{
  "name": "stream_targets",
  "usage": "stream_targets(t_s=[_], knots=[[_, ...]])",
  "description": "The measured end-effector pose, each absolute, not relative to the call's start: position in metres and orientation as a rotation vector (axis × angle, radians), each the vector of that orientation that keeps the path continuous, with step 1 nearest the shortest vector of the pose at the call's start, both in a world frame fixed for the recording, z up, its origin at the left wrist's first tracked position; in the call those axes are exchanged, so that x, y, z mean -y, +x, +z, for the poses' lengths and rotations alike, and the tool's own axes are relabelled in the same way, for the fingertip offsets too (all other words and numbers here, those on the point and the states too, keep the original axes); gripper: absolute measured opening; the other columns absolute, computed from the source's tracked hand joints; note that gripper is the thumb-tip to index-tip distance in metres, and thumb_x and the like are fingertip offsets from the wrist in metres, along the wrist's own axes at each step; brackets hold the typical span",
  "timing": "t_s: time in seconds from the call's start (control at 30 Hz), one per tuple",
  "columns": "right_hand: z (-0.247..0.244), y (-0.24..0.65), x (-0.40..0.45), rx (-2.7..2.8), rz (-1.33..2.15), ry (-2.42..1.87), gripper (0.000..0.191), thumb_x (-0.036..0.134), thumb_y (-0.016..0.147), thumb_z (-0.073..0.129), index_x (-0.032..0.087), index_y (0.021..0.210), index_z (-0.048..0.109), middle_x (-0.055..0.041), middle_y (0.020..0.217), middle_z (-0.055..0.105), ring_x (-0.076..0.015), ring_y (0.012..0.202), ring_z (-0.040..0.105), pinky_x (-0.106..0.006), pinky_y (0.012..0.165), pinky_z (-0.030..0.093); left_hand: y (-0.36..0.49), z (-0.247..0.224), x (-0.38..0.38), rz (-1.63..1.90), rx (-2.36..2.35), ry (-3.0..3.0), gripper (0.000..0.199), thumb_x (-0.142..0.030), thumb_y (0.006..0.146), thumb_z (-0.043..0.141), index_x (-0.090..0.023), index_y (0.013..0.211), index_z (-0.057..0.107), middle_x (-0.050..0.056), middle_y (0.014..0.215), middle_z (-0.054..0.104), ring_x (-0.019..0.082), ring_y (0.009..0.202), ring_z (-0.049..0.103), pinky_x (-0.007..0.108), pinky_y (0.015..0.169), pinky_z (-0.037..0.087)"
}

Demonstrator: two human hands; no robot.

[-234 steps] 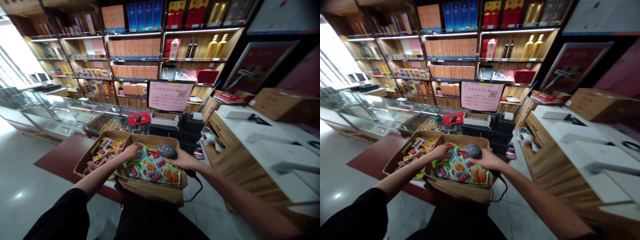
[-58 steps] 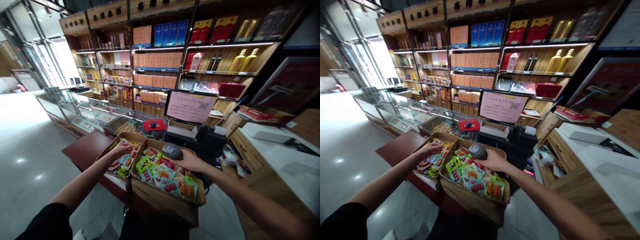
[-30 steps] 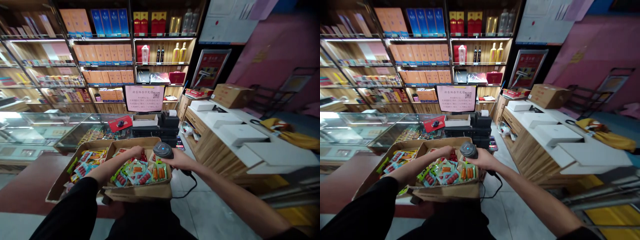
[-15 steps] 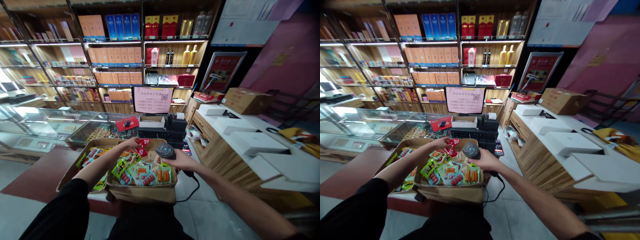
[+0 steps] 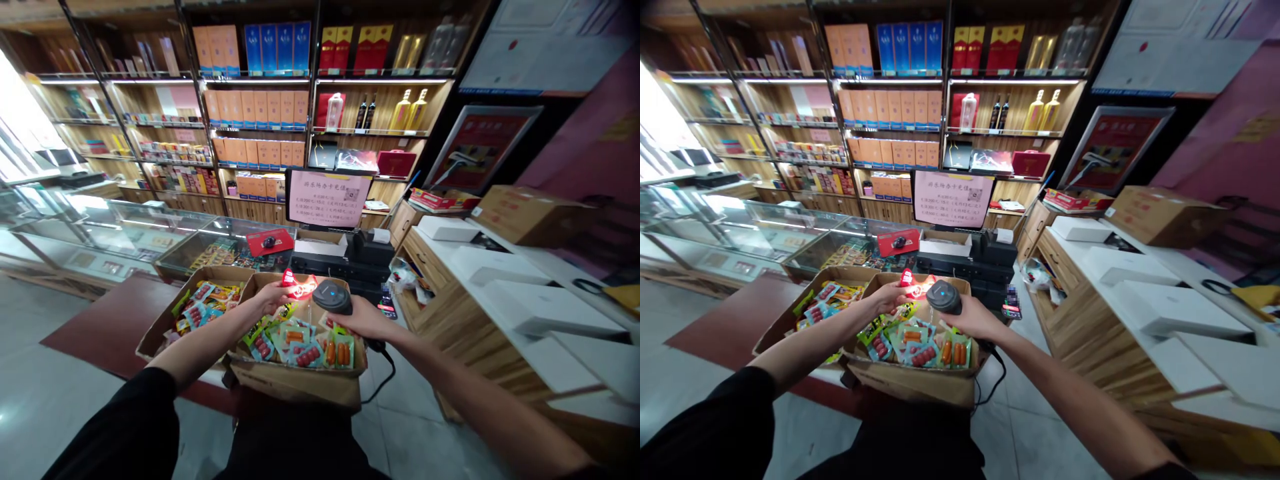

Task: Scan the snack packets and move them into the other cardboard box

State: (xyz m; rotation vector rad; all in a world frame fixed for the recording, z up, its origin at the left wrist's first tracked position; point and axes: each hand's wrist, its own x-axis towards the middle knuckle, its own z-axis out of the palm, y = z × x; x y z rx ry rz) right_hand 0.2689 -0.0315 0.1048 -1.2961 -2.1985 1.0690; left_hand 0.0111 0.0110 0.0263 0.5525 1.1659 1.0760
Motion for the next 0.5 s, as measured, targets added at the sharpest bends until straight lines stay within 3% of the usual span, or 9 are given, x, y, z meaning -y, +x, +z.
stream_targets(t_s=[0.2,0.5], knots=[[0.112,0.261,0.032,2.239,1.103,-1.255,0.030,0.040,0.078,0.070,0.014,0.093,0.070,-0.0029,0.065,0.071,-0.0154,0.051,0.061,-0.026,0.052,0.049,0.003,0.027,-0.009,1.098,-1.148,0.570,0.024,-0.003,0.068,0.082,-0.009,0.086,0.068,0.009,0.081,0.074,0.015,0.067,0.071,0.022,0.064,0.060],[0.106,0.240,0.020,2.301,1.073,-1.236,0.036,0.045,0.075,0.074,0.017,0.097,0.072,-0.0020,0.061,0.069,-0.0217,0.061,0.067,-0.034,0.063,0.056,-0.035,0.028,0.008,1.208,-1.134,0.507,0.028,-0.009,0.066,0.086,-0.007,0.089,0.070,0.013,0.089,0.076,0.019,0.072,0.073,0.025,0.065,0.061]])
